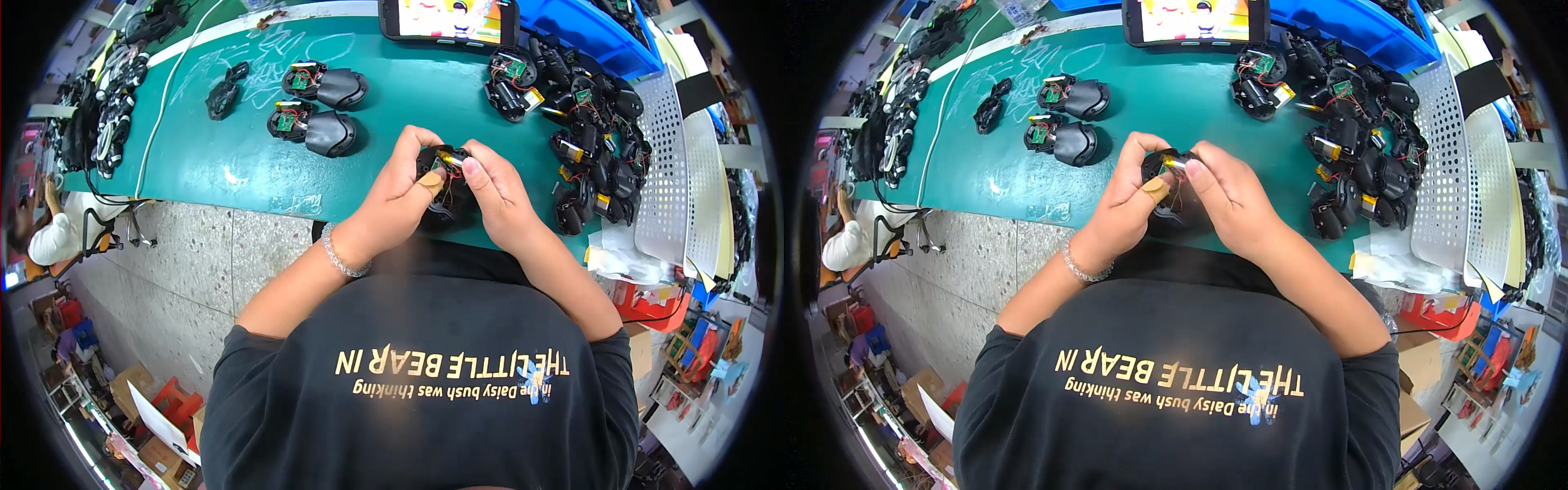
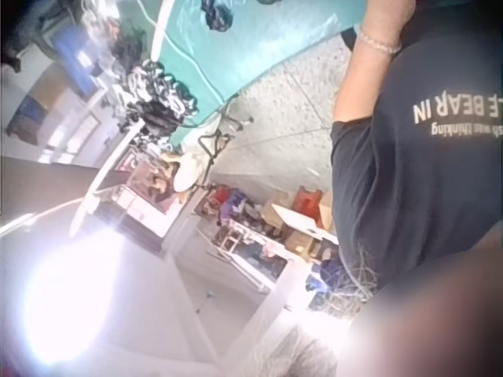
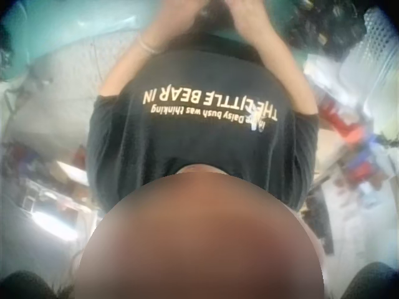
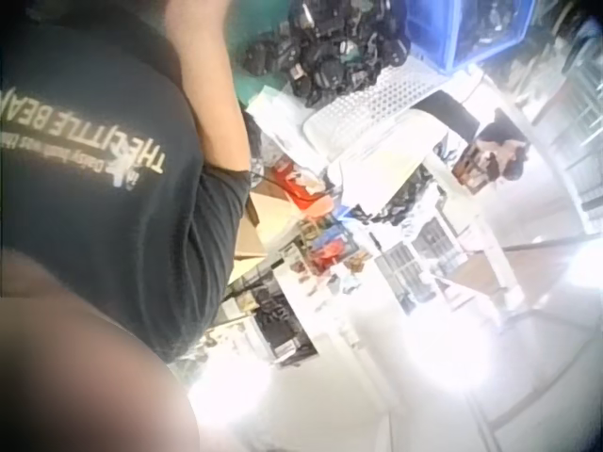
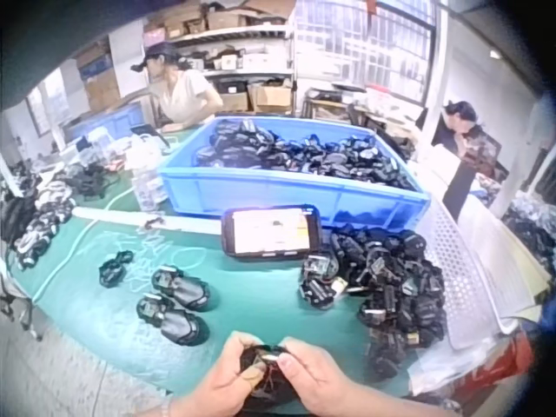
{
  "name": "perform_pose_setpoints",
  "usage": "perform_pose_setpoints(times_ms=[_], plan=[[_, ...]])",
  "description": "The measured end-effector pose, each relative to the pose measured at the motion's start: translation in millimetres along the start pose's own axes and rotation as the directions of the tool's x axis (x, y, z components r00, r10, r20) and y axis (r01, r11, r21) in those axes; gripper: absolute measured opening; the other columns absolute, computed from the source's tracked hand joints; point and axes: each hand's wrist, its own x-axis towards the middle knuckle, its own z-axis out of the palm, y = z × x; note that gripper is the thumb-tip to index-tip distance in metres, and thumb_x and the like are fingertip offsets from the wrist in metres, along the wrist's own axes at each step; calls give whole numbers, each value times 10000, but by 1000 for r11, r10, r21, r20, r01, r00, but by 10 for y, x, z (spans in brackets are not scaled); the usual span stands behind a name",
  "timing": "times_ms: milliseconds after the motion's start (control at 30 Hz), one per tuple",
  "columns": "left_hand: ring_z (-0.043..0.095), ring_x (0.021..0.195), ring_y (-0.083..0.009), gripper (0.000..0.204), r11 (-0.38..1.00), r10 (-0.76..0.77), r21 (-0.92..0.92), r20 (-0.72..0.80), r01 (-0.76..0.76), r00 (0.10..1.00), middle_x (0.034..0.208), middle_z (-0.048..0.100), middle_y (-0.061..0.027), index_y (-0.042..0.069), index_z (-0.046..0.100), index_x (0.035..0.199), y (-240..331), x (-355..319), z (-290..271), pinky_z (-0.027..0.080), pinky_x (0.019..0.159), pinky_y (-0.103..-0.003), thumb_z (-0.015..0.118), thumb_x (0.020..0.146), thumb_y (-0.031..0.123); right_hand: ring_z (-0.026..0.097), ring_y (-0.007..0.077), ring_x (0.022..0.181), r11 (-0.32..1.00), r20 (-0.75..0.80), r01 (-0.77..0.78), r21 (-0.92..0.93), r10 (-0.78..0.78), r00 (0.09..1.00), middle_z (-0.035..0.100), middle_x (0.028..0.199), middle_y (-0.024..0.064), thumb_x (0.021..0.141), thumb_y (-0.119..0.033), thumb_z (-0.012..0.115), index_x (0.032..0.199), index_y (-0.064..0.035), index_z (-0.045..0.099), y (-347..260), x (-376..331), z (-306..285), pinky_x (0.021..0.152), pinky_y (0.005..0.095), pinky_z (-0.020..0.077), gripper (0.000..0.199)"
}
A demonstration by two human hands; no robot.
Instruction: The person assembles small black electronic devices at a workbench. They pick up a device, insert a small rectangular battery, and connect a yellow wire connector to the internal circuit board. The person repeats this process for multiple units, placing the finished devices into a white basket.
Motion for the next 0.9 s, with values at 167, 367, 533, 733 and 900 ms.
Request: perform_pose_setpoints(times_ms=[167,367,533,733,900], plan=[[532,770,-137,212,995,40,93,-181,-24,983,884,532,-69,18,415,1069,41,-14,-100,455,684,-266,487,870,15,489,161,693,990,-26,14,-137,-18,1000,509,772,61,951,-278,465,997,-29,486,6,143,49,655,310,413,254],[509,929,-122,266,878,284,452,-232,-155,930,1022,490,-89,-2,417,1153,-37,-44,-270,433,821,-257,464,891,-11,505,194,766,946,-124,90,-312,-134,983,512,948,105,867,-217,588,1167,-14,437,76,216,20,719,328,446,392],[545,892,-167,267,899,322,398,-313,-184,893,1009,512,-114,-6,417,1146,-120,-55,-305,454,792,-283,465,883,-14,568,273,858,897,7,21,-442,-20,1000,558,1003,148,815,-253,650,1221,-34,407,-96,202,202,752,369,460,522],[517,974,-208,323,741,558,472,-36,-478,829,1048,502,-128,21,425,1163,-16,42,-260,430,849,-307,489,855,-48,597,293,945,998,-21,7,-62,-8,1000,581,990,172,815,-155,642,1166,-37,407,21,376,376,796,350,459,439],[465,1111,-325,418,416,615,873,-63,-255,786,1223,488,-171,21,481,1173,162,-9,-700,303,994,-418,606,787,123,504,82,822,991,-176,18,136,6,984,574,898,34,892,-74,559,989,-5,507,76,442,299,749,244,428,129]])
